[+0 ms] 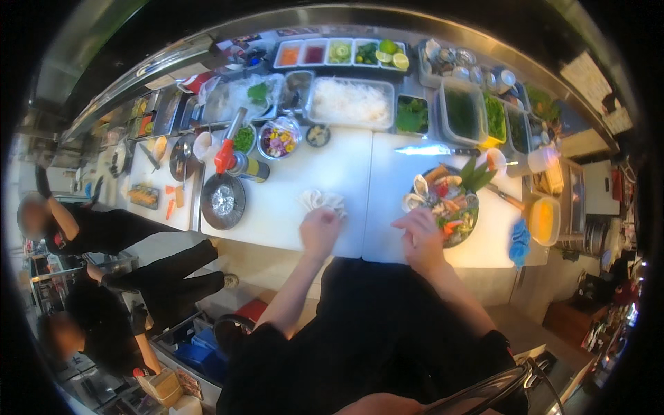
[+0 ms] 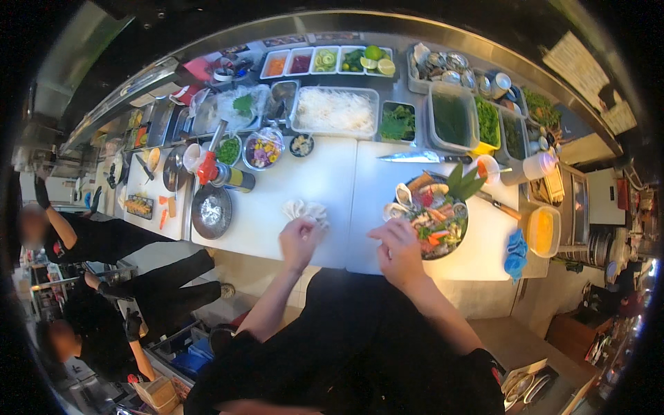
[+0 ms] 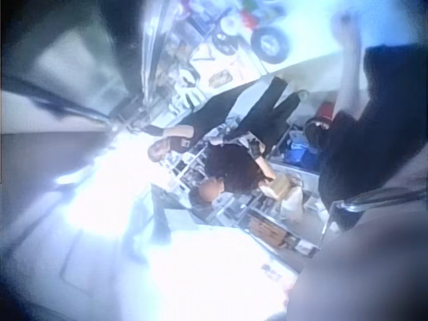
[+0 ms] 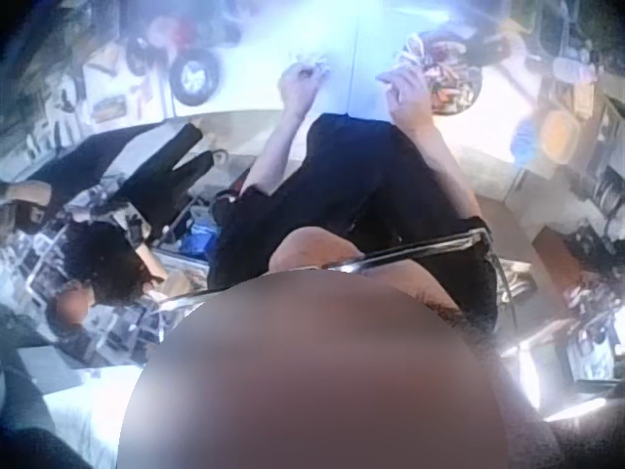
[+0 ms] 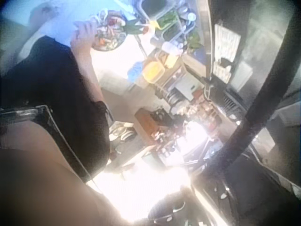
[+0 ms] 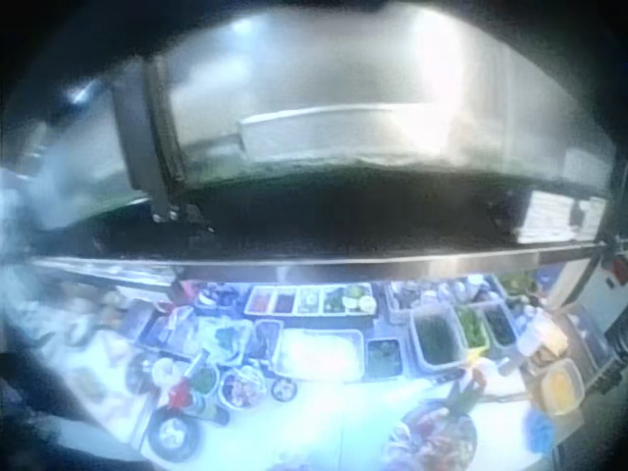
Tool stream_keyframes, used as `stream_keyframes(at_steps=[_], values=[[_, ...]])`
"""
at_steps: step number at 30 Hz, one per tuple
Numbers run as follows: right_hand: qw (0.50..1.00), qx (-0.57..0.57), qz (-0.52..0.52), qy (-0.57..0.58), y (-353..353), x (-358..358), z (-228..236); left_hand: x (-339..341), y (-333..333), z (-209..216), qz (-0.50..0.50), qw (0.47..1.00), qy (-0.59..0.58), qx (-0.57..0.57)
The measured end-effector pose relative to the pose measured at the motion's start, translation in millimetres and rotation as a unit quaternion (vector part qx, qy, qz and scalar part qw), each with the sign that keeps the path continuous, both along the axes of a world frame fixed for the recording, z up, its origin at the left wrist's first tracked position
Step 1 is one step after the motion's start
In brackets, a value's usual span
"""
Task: The person assembles a sashimi platter by arranging green leaves, raw fish slices, and vegetables on a bed of ice in a bowl. They then add sauces and garnishes to complete the dish.
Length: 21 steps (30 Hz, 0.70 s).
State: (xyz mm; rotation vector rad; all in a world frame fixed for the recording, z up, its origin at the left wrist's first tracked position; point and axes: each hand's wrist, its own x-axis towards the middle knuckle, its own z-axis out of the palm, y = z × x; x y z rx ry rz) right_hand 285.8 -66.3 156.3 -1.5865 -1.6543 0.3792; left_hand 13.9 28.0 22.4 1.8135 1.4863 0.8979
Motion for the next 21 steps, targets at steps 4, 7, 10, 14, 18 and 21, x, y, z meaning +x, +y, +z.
stream_keyframes(at_steps=[4, 7, 10, 14, 18, 21], values=[[0.995, -0.079, 0.046, 0.033, 32, -16, -12, -112, -12, 36, -0.163, 0.922, 0.339, -0.091], [0.995, -0.085, 0.055, 0.019, 75, -25, -22, -119, 20, 43, -0.193, 0.961, 0.177, -0.091], [0.993, -0.094, 0.066, 0.007, 151, -38, -41, -60, 96, 40, -0.081, 0.995, 0.021, -0.058], [0.992, -0.039, 0.088, -0.085, 304, -69, -69, -3, 175, 49, -0.024, 0.992, -0.104, -0.067], [0.951, -0.154, 0.113, -0.244, 425, -112, -83, 2, 172, 51, -0.006, 0.976, -0.172, -0.135], [0.902, -0.258, 0.151, -0.311, 460, -124, -88, -19, 147, 37, 0.001, 0.961, -0.215, -0.175]])
